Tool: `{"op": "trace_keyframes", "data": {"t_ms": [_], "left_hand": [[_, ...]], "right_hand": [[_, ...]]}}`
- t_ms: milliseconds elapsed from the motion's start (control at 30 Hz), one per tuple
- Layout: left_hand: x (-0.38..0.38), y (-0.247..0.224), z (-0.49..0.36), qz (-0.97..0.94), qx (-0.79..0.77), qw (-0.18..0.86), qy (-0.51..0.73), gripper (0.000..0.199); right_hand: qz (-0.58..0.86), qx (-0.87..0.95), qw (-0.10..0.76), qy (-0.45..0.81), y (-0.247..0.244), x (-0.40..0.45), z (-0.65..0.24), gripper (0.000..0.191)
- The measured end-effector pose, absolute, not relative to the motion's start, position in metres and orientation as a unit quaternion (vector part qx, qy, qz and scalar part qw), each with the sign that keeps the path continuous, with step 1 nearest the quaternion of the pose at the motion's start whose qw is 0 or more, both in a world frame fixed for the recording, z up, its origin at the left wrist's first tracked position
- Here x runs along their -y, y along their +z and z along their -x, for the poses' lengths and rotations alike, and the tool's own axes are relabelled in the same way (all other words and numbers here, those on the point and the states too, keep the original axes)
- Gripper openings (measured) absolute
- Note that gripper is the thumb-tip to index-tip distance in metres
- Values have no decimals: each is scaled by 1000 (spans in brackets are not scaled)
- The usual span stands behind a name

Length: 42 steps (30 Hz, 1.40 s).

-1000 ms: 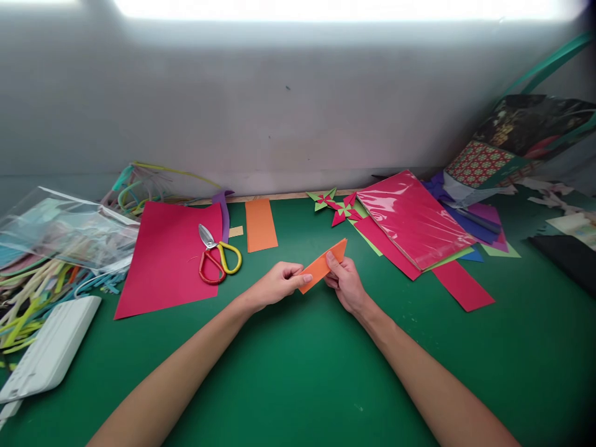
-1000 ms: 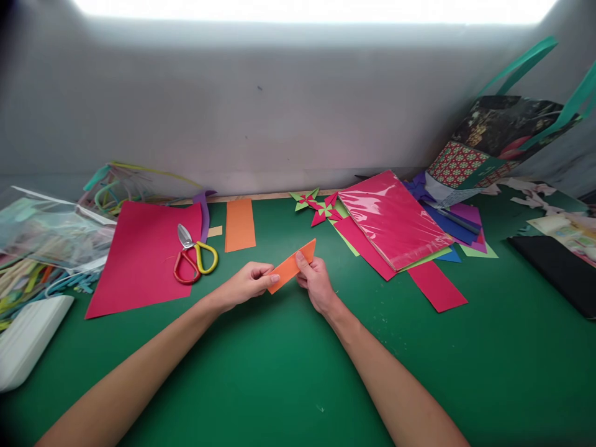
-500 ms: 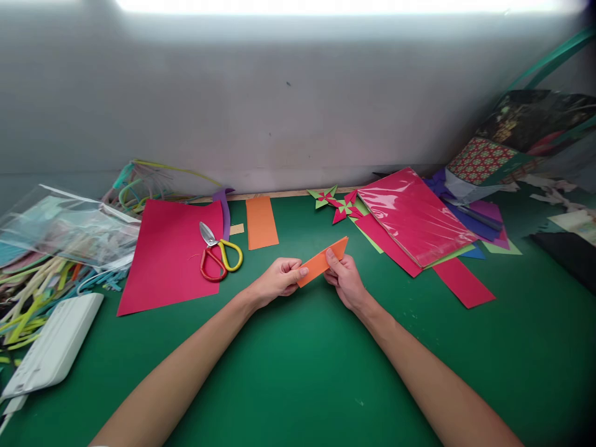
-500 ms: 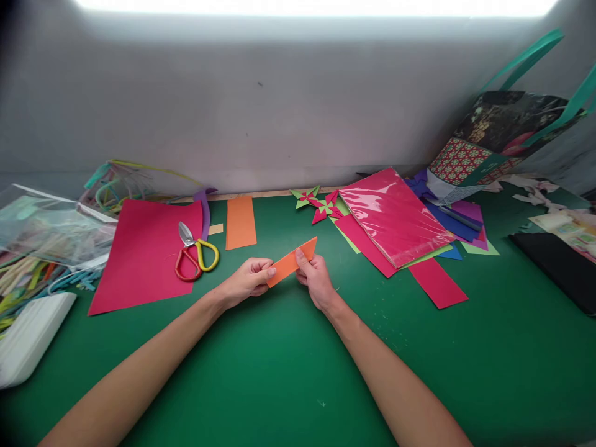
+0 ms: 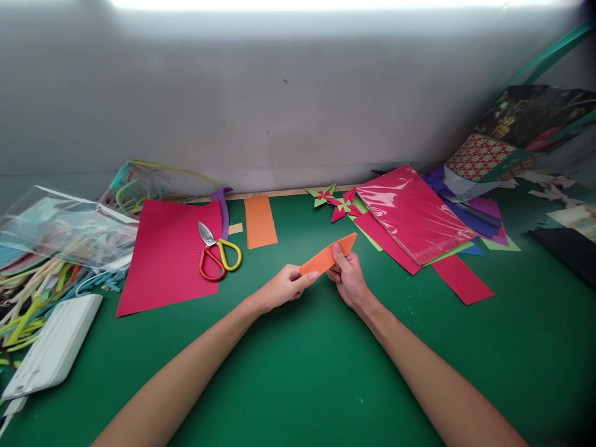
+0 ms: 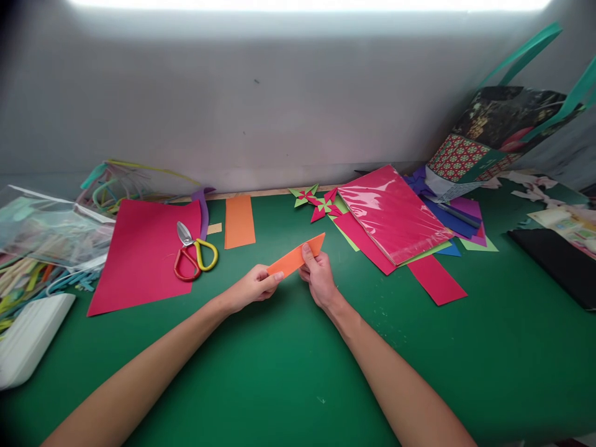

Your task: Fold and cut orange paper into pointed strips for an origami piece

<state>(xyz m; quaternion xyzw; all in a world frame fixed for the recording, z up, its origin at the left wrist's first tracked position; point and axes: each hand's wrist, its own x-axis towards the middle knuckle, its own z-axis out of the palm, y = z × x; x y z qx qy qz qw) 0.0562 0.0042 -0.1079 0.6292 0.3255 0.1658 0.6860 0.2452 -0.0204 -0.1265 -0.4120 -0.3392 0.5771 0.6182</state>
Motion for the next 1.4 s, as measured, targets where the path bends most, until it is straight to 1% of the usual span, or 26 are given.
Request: {"op": "trace_keyframes", "data": {"t_ms": [133,233,400,567,633,800,900,1000,1133,1200,1300,1367,1400], "left_hand": [[-2,-107,-59,-643,-339,666,170,59],[-3,-107,-59,-636,-323,679,171,57],[-8,-102,-56,-619,-310,705,156,60],[-8,-105,-53,-616,-299,712,158,60],[-5,-109,-55,-604,-307,711,188,57],[-1,-118,-60,-553,-340,681,341,38],[-2,-121,-62,-547,-342,659,386,40],[-4,-124,-61,-536,-348,660,396,43],[-6,-125,-59,-503,-340,688,397,44],[-7,-124,-58,-485,-336,706,392,43],[-8,-122,-55,-452,-321,737,388,37],[-10,-120,-54,-435,-299,752,395,30],[-10,-119,-53,-434,-289,756,396,32]], "right_hand": [[421,358,620,557,-130,21,-242,60],[422,361,620,554,-131,21,-242,59],[421,364,619,554,-130,20,-242,57],[418,368,618,555,-128,20,-241,59],[418,367,618,556,-128,20,-243,59],[417,369,617,556,-131,20,-248,57],[408,379,615,558,-132,20,-249,51],[381,401,606,572,-129,21,-250,51],[357,414,578,605,-126,23,-251,52],[359,408,579,607,-126,23,-252,54],[363,396,587,605,-127,22,-252,56],[358,383,586,617,-126,23,-253,54],[353,375,585,626,-125,23,-253,51]]}}
